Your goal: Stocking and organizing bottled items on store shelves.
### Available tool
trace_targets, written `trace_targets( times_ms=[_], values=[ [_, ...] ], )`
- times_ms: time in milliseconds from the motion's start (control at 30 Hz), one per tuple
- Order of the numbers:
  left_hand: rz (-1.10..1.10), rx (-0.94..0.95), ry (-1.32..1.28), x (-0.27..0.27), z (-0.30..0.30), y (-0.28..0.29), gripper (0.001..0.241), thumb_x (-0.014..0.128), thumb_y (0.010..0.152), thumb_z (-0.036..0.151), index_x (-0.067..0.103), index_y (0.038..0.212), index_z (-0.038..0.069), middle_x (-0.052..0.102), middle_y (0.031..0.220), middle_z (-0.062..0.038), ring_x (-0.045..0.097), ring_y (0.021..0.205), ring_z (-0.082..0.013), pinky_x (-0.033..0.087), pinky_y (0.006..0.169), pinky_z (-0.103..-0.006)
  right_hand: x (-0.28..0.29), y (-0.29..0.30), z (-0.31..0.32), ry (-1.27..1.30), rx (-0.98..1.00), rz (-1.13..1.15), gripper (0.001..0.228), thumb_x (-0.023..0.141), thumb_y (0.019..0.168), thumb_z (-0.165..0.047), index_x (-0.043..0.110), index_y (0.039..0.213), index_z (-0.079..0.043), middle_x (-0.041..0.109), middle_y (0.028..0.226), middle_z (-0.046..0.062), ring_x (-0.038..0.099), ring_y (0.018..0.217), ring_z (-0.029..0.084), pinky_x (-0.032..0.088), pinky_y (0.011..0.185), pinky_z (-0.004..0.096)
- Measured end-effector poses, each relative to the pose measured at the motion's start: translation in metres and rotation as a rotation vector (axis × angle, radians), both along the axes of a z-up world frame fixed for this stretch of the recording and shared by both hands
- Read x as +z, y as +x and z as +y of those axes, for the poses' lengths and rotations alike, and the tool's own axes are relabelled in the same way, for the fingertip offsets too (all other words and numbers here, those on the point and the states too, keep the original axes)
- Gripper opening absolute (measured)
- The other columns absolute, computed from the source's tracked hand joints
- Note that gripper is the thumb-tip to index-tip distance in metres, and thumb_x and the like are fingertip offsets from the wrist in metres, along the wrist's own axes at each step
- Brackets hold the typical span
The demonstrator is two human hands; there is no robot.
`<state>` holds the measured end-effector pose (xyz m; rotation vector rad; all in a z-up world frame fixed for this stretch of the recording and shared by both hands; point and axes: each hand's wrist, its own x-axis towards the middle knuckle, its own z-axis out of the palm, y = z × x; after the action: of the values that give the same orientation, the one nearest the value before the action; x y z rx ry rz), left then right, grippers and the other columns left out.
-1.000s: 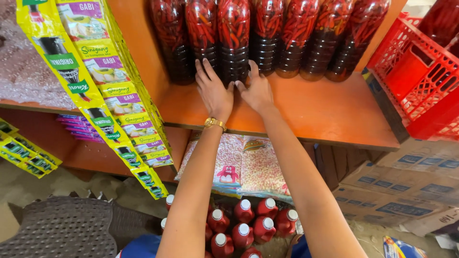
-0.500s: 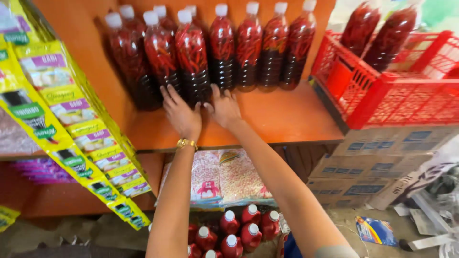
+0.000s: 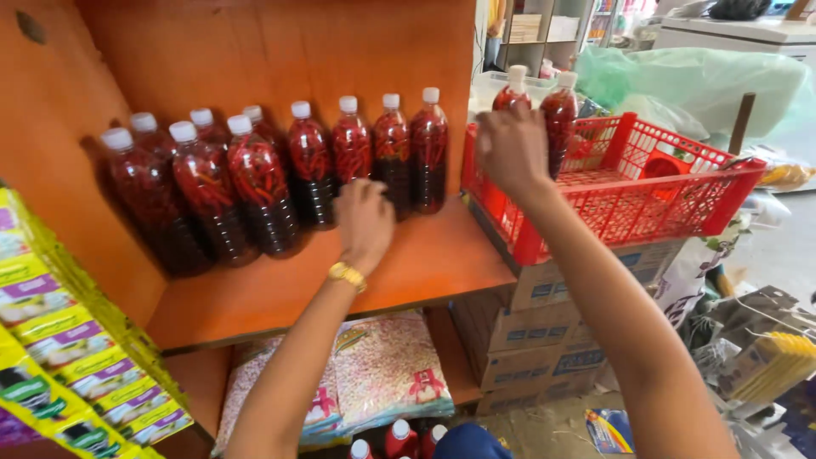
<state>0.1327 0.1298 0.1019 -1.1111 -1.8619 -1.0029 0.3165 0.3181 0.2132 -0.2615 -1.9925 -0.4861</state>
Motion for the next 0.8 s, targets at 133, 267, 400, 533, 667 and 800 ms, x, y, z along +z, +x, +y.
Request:
trace_targets(
  times_ms=[133,267,400,533,667,800],
  values=[
    [-0.042,-0.243,-0.049,0.042,0.082,0.064,0.018,0.064,0.091,0.019,0.072,0.101,0.006,0.067,0.109,-0.013,0.061,0.108,-0.0330,0.046,0.096,-0.0488,0.014,0.051,0.060,-0.137,-0.037,0.149,0.014,0.065,0.098,-0.017,0.075,0.104,-0.009,0.075,0.101,0.015,0.063,0.107,0.034,0.044,0.095,0.050],
    [-0.065,-0.396,0.002,0.060,0.169,0.091,0.017,0.063,0.094,0.019,0.072,0.098,0.005,0.070,0.106,-0.016,0.063,0.106,-0.0351,0.049,0.096,-0.0488,0.000,0.063,0.138,-0.444,-0.163,0.187,0.022,0.070,0.095,-0.023,0.077,0.109,-0.009,0.073,0.093,0.021,0.063,0.102,0.040,0.050,0.090,0.050],
    [-0.155,-0.574,0.011,0.060,0.256,0.097,0.030,0.068,0.087,0.022,0.069,0.105,-0.001,0.068,0.113,-0.021,0.064,0.111,-0.0395,0.051,0.102,-0.0460,-0.024,0.054,0.210,-0.714,-0.050,0.224,0.036,0.072,0.089,-0.026,0.071,0.115,-0.002,0.074,0.107,0.023,0.071,0.104,0.039,0.055,0.096,0.046],
    [-0.229,-0.548,-0.285,0.046,0.346,0.082,0.061,0.073,0.079,0.025,0.055,0.127,-0.008,0.058,0.133,-0.029,0.058,0.126,-0.0446,0.049,0.107,-0.0470,-0.040,0.030,0.278,-0.847,-0.105,0.151,0.072,0.086,0.079,-0.039,0.058,0.131,0.002,0.071,0.118,0.027,0.067,0.111,0.040,0.054,0.096,0.045],
    [-0.407,-0.489,-0.371,0.047,0.360,0.082,0.094,0.082,0.076,0.034,0.037,0.145,-0.012,0.052,0.144,-0.033,0.056,0.133,-0.0448,0.051,0.110,-0.0440,-0.043,0.013,0.290,-0.995,-0.056,0.125,0.106,0.098,0.070,-0.045,0.039,0.143,0.005,0.061,0.129,0.030,0.061,0.117,0.040,0.051,0.096,0.043],
    [-0.404,-0.374,-0.742,0.052,0.330,0.091,0.140,0.097,0.055,0.033,0.007,0.156,-0.006,0.032,0.158,-0.024,0.048,0.138,-0.0377,0.045,0.110,-0.0416,-0.026,0.019,0.256,-1.206,0.037,0.057,0.115,0.096,0.061,-0.045,0.037,0.148,0.002,0.065,0.133,0.022,0.067,0.115,0.031,0.057,0.086,0.043]
  ],
)
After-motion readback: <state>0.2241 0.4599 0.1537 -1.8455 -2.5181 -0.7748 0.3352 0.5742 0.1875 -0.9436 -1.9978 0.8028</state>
